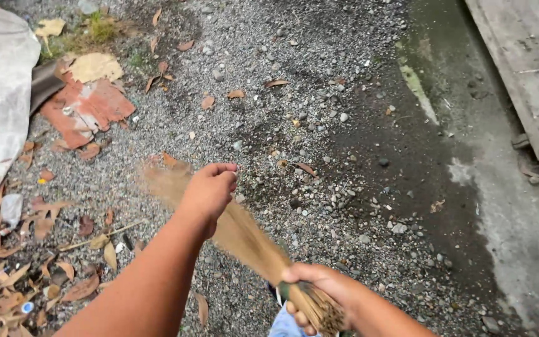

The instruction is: Sweeping leaves and debris outdoors with a broom.

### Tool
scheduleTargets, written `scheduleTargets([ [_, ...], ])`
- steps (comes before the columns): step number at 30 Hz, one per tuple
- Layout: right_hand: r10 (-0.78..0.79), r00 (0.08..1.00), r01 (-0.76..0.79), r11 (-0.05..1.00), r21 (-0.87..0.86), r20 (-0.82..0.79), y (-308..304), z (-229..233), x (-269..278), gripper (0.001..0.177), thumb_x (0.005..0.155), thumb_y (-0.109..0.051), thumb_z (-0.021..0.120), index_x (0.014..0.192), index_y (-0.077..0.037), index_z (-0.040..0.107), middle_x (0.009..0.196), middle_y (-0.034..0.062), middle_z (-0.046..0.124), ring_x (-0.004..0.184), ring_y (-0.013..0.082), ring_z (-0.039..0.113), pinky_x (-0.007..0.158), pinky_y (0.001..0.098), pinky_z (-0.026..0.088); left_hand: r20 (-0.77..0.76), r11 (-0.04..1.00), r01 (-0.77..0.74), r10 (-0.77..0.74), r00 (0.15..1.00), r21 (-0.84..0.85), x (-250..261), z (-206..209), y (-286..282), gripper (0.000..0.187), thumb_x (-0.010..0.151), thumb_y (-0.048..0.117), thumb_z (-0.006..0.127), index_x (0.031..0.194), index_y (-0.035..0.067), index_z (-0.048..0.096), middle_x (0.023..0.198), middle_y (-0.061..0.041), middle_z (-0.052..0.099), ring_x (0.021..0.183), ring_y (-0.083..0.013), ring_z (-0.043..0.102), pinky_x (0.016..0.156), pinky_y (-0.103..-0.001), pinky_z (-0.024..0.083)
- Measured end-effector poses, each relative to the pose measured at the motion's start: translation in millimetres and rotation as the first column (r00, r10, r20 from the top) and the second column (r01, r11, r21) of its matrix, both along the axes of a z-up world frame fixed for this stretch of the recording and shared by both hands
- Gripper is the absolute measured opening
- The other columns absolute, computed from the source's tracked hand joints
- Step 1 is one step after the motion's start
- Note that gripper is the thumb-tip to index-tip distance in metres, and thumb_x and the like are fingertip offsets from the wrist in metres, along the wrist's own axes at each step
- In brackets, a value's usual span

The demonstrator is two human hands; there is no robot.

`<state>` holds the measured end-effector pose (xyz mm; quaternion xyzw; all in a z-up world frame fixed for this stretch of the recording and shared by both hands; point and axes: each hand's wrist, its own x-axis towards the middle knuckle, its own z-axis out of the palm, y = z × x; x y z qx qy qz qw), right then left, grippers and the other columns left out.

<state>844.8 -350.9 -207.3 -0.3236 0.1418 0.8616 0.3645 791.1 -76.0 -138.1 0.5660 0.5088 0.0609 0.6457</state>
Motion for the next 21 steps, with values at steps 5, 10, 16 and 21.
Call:
scheduleTargets([
  [5, -0.110, 0.948, 0.230, 0.885, -0.405, 0.298, 14.2, 49.4, -24.1, 0.040, 0.086, -0.038, 0.070, 0.109, -0.007, 0.057, 0.076, 0.0133, 0.065, 0.057, 0.0250, 0.063, 0.050, 0.0419, 0.054, -0.051, 0.999, -0.037, 0.036, 0.998, -0.004, -10.4, -8.0, -0.1, 0.029, 0.092, 0.013, 0.056, 0.118, 0.007, 0.068, 0.084, -0.002, 0.061, 0.072, -0.0113, 0.053, 0.061, -0.028, 0.044],
  [10, 0.005, 0.993, 0.042, 0.919, -0.392, 0.118, 37.4, 25.7, -65.2, 0.041, 0.086, -0.040, 0.070, 0.107, -0.006, 0.059, 0.074, 0.0085, 0.065, 0.053, 0.0207, 0.060, 0.046, 0.0352, 0.053, -0.081, 0.997, -0.075, 0.072, 0.994, -0.034, -9.6, -5.1, -12.0, 0.028, 0.092, 0.015, 0.058, 0.118, 0.008, 0.067, 0.084, -0.001, 0.063, 0.074, -0.0105, 0.055, 0.062, -0.027, 0.045],
  [16, -0.211, 0.865, 0.119, 0.968, -0.222, -0.456, 8.8, 18.9, -20.5, 0.036, 0.101, -0.035, 0.071, 0.106, -0.005, 0.051, 0.083, 0.0052, 0.060, 0.062, 0.0149, 0.057, 0.051, 0.0284, 0.051, 0.022, 0.995, -0.056, 0.058, 0.998, -0.079, -0.2, -15.8, -7.0, 0.026, 0.093, 0.014, 0.059, 0.117, 0.006, 0.068, 0.083, -0.002, 0.060, 0.072, -0.0114, 0.054, 0.062, -0.027, 0.044],
  [21, -0.309, 0.916, 0.362, 0.912, -0.194, 0.256, -71.7, 32.0, 69.5, 0.051, 0.078, -0.042, 0.072, 0.108, -0.001, 0.061, 0.070, 0.0060, 0.060, 0.051, 0.0129, 0.054, 0.040, 0.0271, 0.047, -0.046, 1.000, -0.007, 0.006, 0.999, -0.024, 32.4, -4.8, -20.9, 0.026, 0.092, 0.010, 0.056, 0.116, 0.007, 0.067, 0.082, 0.003, 0.063, 0.073, -0.0082, 0.057, 0.061, -0.026, 0.045],
])
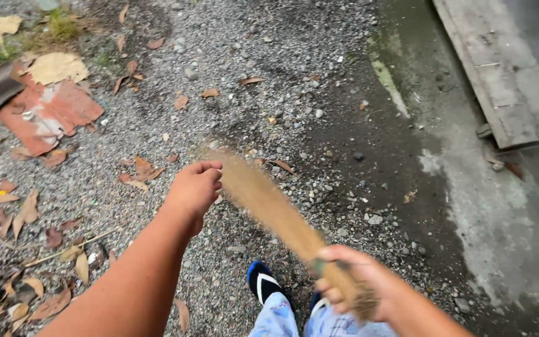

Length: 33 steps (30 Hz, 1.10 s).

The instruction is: Sweeping leaves and debris outdoors with a broom.

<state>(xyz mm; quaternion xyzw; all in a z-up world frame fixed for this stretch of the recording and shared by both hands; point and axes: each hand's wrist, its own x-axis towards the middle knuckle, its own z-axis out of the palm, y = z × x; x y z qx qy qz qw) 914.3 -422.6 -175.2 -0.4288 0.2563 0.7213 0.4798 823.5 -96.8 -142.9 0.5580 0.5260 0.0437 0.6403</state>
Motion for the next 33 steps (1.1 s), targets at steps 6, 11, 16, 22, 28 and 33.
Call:
scheduleTargets([
  [6, -0.176, 0.936, 0.280, 0.896, -0.343, 0.305, -150.2, -86.0, 145.7, 0.033, 0.078, -0.042, 0.067, 0.089, -0.012, 0.060, 0.068, 0.0084, 0.062, 0.051, 0.0231, 0.057, 0.043, 0.0331, 0.047, 0.010, 0.995, 0.097, -0.097, 0.995, 0.019, 39.5, -27.6, -13.4, 0.028, 0.092, 0.012, 0.058, 0.117, 0.006, 0.069, 0.080, -0.001, 0.061, 0.069, -0.0103, 0.054, 0.060, -0.027, 0.043],
  [11, -0.312, 0.924, 0.349, 0.924, -0.157, 0.219, -224.1, -263.3, 223.2, 0.032, 0.081, -0.039, 0.061, 0.074, -0.008, 0.058, 0.061, 0.0143, 0.062, 0.048, 0.0292, 0.061, 0.046, 0.0392, 0.053, -0.027, 0.979, 0.126, -0.123, 0.992, 0.159, 71.4, -36.2, -33.3, 0.028, 0.090, 0.011, 0.061, 0.115, 0.004, 0.071, 0.078, -0.001, 0.062, 0.066, -0.0116, 0.052, 0.058, -0.029, 0.042],
  [16, -0.110, 0.984, 0.093, 0.988, -0.123, -0.137, -93.3, -171.3, 115.8, 0.040, 0.080, -0.041, 0.067, 0.076, -0.002, 0.065, 0.061, 0.0142, 0.063, 0.048, 0.0289, 0.058, 0.046, 0.0402, 0.050, -0.004, 0.991, 0.118, -0.119, 0.993, -0.060, 130.2, -86.9, -83.0, 0.028, 0.092, 0.012, 0.059, 0.118, 0.004, 0.068, 0.076, -0.002, 0.054, 0.065, -0.0140, 0.048, 0.057, -0.031, 0.041],
  [22, 0.106, 0.994, -0.106, 0.994, 0.003, -0.020, -98.2, -69.2, 145.7, 0.037, 0.085, -0.037, 0.075, 0.102, -0.005, 0.067, 0.076, 0.0127, 0.071, 0.059, 0.0206, 0.066, 0.053, 0.0319, 0.057, 0.082, 0.957, 0.287, -0.282, 0.956, -0.051, 242.3, -72.9, -127.2, 0.029, 0.093, 0.011, 0.059, 0.120, 0.002, 0.066, 0.077, -0.003, 0.055, 0.064, -0.0141, 0.045, 0.056, -0.031, 0.037],
  [28, -0.316, 0.933, 0.340, 0.931, -0.133, 0.169, -223.0, -64.4, 227.2, 0.041, 0.083, -0.030, 0.073, 0.109, 0.001, 0.065, 0.071, 0.0101, 0.061, 0.050, 0.0174, 0.055, 0.041, 0.0283, 0.047, 0.132, 0.952, 0.302, -0.294, 0.947, -0.046, 303.2, -65.9, -140.2, 0.030, 0.092, 0.007, 0.055, 0.120, 0.004, 0.067, 0.082, -0.002, 0.061, 0.067, -0.0118, 0.050, 0.059, -0.028, 0.042],
  [33, -0.433, 0.873, 0.478, 0.849, -0.222, 0.226, -278.5, -213.6, 278.5, 0.041, 0.084, -0.043, 0.061, 0.091, -0.003, 0.052, 0.062, 0.0184, 0.061, 0.046, 0.0299, 0.060, 0.041, 0.0400, 0.052, 0.037, 0.937, 0.339, -0.337, 0.941, -0.080, 308.8, -76.1, -146.7, 0.029, 0.091, 0.011, 0.058, 0.117, 0.006, 0.068, 0.084, -0.005, 0.063, 0.066, -0.0146, 0.048, 0.057, -0.030, 0.039],
])
